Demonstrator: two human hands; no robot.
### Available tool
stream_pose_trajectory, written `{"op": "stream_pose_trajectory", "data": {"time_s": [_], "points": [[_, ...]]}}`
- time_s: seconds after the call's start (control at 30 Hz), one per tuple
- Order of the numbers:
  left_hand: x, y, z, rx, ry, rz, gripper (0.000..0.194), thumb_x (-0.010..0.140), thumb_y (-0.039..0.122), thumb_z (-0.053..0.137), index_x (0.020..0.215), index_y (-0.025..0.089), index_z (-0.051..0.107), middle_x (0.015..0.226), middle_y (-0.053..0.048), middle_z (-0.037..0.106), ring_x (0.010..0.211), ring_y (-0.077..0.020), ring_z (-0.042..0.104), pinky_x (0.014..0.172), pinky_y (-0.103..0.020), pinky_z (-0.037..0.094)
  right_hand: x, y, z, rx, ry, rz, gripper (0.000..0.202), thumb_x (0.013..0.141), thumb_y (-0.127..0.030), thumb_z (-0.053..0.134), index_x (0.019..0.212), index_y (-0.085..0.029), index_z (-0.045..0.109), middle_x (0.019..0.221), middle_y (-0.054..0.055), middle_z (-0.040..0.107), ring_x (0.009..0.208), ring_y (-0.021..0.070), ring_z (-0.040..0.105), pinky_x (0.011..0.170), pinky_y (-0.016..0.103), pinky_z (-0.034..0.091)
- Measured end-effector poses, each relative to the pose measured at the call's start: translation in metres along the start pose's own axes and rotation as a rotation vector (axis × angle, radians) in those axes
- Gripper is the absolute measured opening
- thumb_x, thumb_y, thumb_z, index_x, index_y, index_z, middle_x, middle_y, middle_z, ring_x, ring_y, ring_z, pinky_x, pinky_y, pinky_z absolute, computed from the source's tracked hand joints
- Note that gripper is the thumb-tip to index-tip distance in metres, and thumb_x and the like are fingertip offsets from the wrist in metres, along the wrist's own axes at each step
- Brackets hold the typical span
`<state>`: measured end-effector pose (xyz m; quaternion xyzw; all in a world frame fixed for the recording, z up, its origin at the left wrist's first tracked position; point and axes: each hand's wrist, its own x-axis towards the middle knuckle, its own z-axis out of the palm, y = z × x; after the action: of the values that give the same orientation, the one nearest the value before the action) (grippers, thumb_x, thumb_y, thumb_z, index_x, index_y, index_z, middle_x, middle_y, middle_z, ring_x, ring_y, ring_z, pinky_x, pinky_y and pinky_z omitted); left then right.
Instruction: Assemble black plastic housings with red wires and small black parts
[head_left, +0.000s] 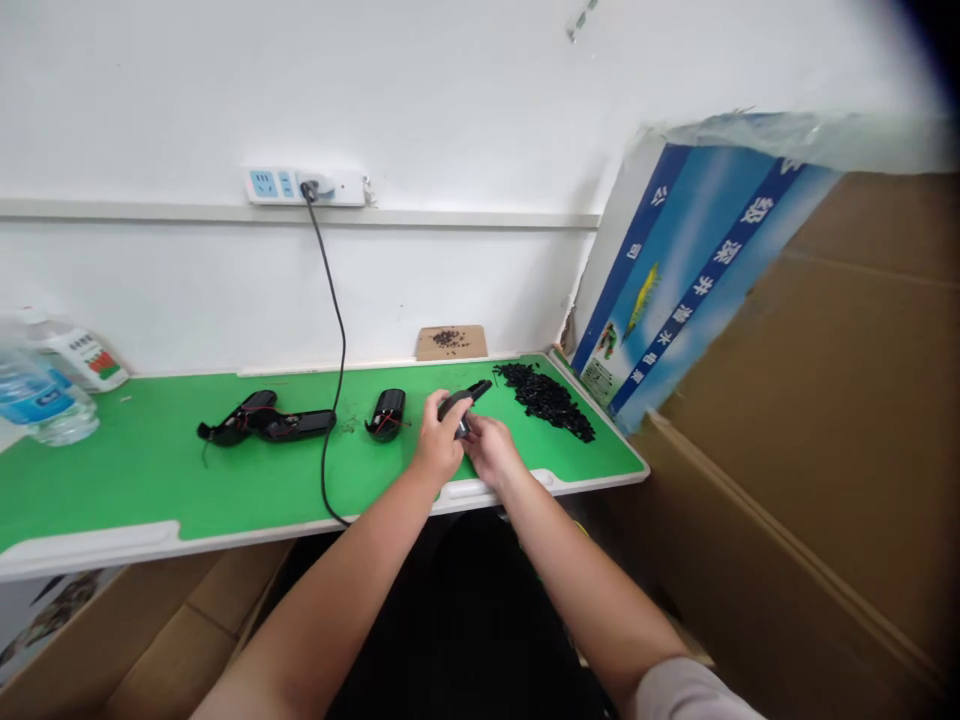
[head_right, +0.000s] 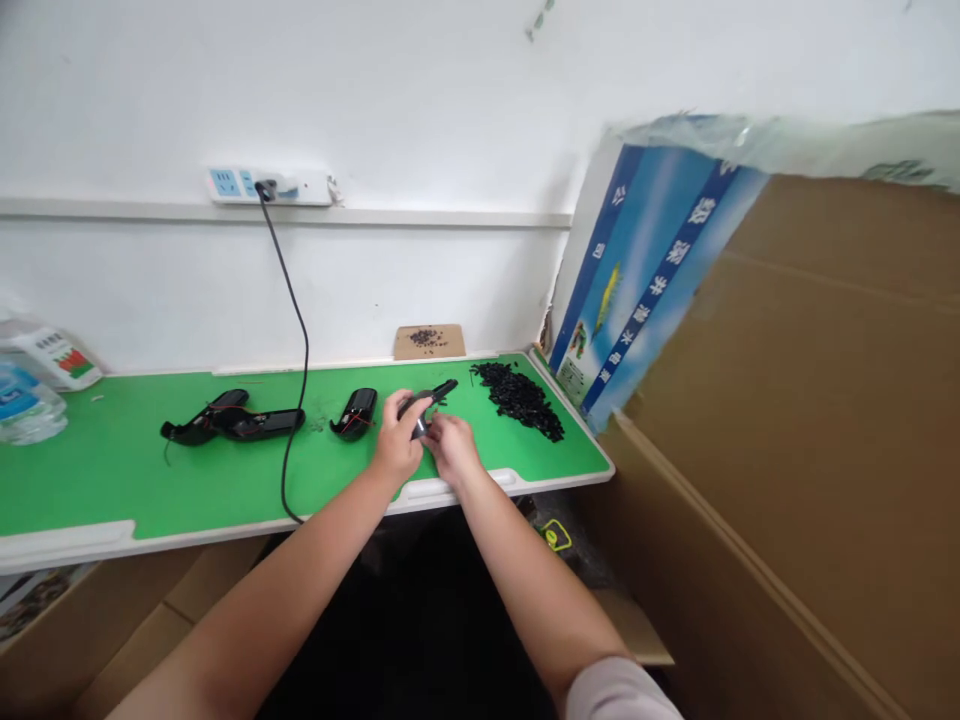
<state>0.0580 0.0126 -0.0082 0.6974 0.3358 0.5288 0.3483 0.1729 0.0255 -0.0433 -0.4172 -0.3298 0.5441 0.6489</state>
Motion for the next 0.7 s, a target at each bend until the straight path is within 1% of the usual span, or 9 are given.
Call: {"op": "stream_pose_trajectory", "data": {"time_s": [0.1, 0.17, 0.23, 0.33, 0.4, 0.47, 0.53, 0.6, 0.7], "points": [[0.006, 0.002, 0.003, 0.052, -0.144, 0.024, 0.048, 0.064, 0.007, 0.066, 0.108, 0.027, 0.072, 0.138, -0.007, 0.045, 0.136, -0.0321, 0.034, 0.118, -0.043, 0.020, 0.012, -0.001, 0.010, 0.152, -0.062, 0.068, 0.013, 0.081, -0.028, 0.049, 0.079, -0.019, 0.058, 0.076, 0.008, 0.068, 0.078, 0.0217, 0.067, 0.075, 0.037, 0.059], [0.010, 0.003, 0.002, 0.080, -0.152, 0.043, 0.046, 0.065, 0.009, 0.068, 0.106, 0.027, 0.072, 0.137, -0.007, 0.047, 0.136, -0.0320, 0.035, 0.118, -0.044, 0.020, 0.015, -0.006, 0.012, 0.249, -0.076, 0.098, 0.011, 0.081, -0.025, 0.049, 0.075, -0.020, 0.057, 0.072, 0.007, 0.067, 0.076, 0.0212, 0.068, 0.076, 0.036, 0.060], [0.014, 0.001, -0.001, 0.099, -0.046, 0.064, 0.047, 0.065, 0.007, 0.067, 0.107, 0.026, 0.071, 0.135, -0.008, 0.047, 0.133, -0.0312, 0.038, 0.117, -0.044, 0.023, 0.014, -0.010, 0.011, 0.325, -0.091, 0.129, 0.009, 0.079, -0.021, 0.050, 0.072, -0.020, 0.054, 0.068, 0.007, 0.066, 0.075, 0.0208, 0.068, 0.076, 0.036, 0.061], [0.018, -0.007, -0.008, 0.117, 0.215, 0.087, 0.053, 0.065, -0.001, 0.055, 0.111, 0.022, 0.069, 0.128, -0.010, 0.050, 0.126, -0.0274, 0.046, 0.115, -0.041, 0.029, 0.007, -0.015, 0.008, 0.397, -0.135, 0.198, 0.008, 0.077, -0.014, 0.049, 0.074, -0.017, 0.055, 0.068, 0.007, 0.066, 0.076, 0.0195, 0.069, 0.080, 0.036, 0.061], [0.019, -0.015, -0.013, 0.081, 0.367, 0.058, 0.056, 0.065, -0.003, 0.049, 0.113, 0.021, 0.066, 0.123, -0.010, 0.054, 0.122, -0.0250, 0.050, 0.112, -0.040, 0.033, 0.002, -0.016, 0.006, 0.420, -0.166, 0.255, 0.012, 0.074, -0.007, 0.049, 0.079, -0.014, 0.057, 0.073, 0.009, 0.067, 0.078, 0.0188, 0.071, 0.082, 0.035, 0.061], [0.020, -0.021, -0.016, -0.009, 0.463, -0.009, 0.057, 0.066, -0.003, 0.048, 0.114, 0.022, 0.064, 0.120, -0.008, 0.058, 0.119, -0.0233, 0.052, 0.108, -0.038, 0.038, -0.003, -0.017, 0.004, 0.429, -0.179, 0.300, 0.022, 0.070, 0.001, 0.048, 0.084, -0.011, 0.058, 0.077, 0.011, 0.069, 0.078, 0.0185, 0.072, 0.082, 0.034, 0.062], [0.020, -0.023, -0.017, -0.133, 0.513, -0.085, 0.056, 0.067, -0.002, 0.049, 0.115, 0.024, 0.063, 0.118, -0.006, 0.061, 0.115, -0.0215, 0.056, 0.102, -0.034, 0.043, -0.009, -0.018, 0.000, 0.432, -0.176, 0.321, 0.031, 0.067, 0.007, 0.046, 0.089, -0.010, 0.058, 0.081, 0.011, 0.070, 0.079, 0.0182, 0.072, 0.080, 0.031, 0.062], [0.020, -0.019, -0.017, -0.288, 0.529, -0.164, 0.057, 0.066, -0.001, 0.049, 0.115, 0.026, 0.062, 0.114, -0.004, 0.063, 0.105, -0.0196, 0.060, 0.093, -0.031, 0.048, -0.016, -0.020, -0.009, 0.433, -0.153, 0.311, 0.034, 0.068, 0.010, 0.047, 0.093, -0.010, 0.058, 0.083, 0.011, 0.070, 0.082, 0.0185, 0.073, 0.079, 0.028, 0.063], [0.019, -0.008, -0.015, -0.577, 0.496, -0.326, 0.062, 0.060, -0.003, 0.048, 0.115, 0.025, 0.059, 0.110, -0.005, 0.065, 0.092, -0.0186, 0.065, 0.081, -0.030, 0.052, -0.028, -0.027, -0.029, 0.427, -0.060, 0.227, 0.024, 0.077, 0.004, 0.057, 0.094, -0.013, 0.059, 0.081, 0.010, 0.072, 0.082, 0.0199, 0.074, 0.075, 0.028, 0.063]]}}
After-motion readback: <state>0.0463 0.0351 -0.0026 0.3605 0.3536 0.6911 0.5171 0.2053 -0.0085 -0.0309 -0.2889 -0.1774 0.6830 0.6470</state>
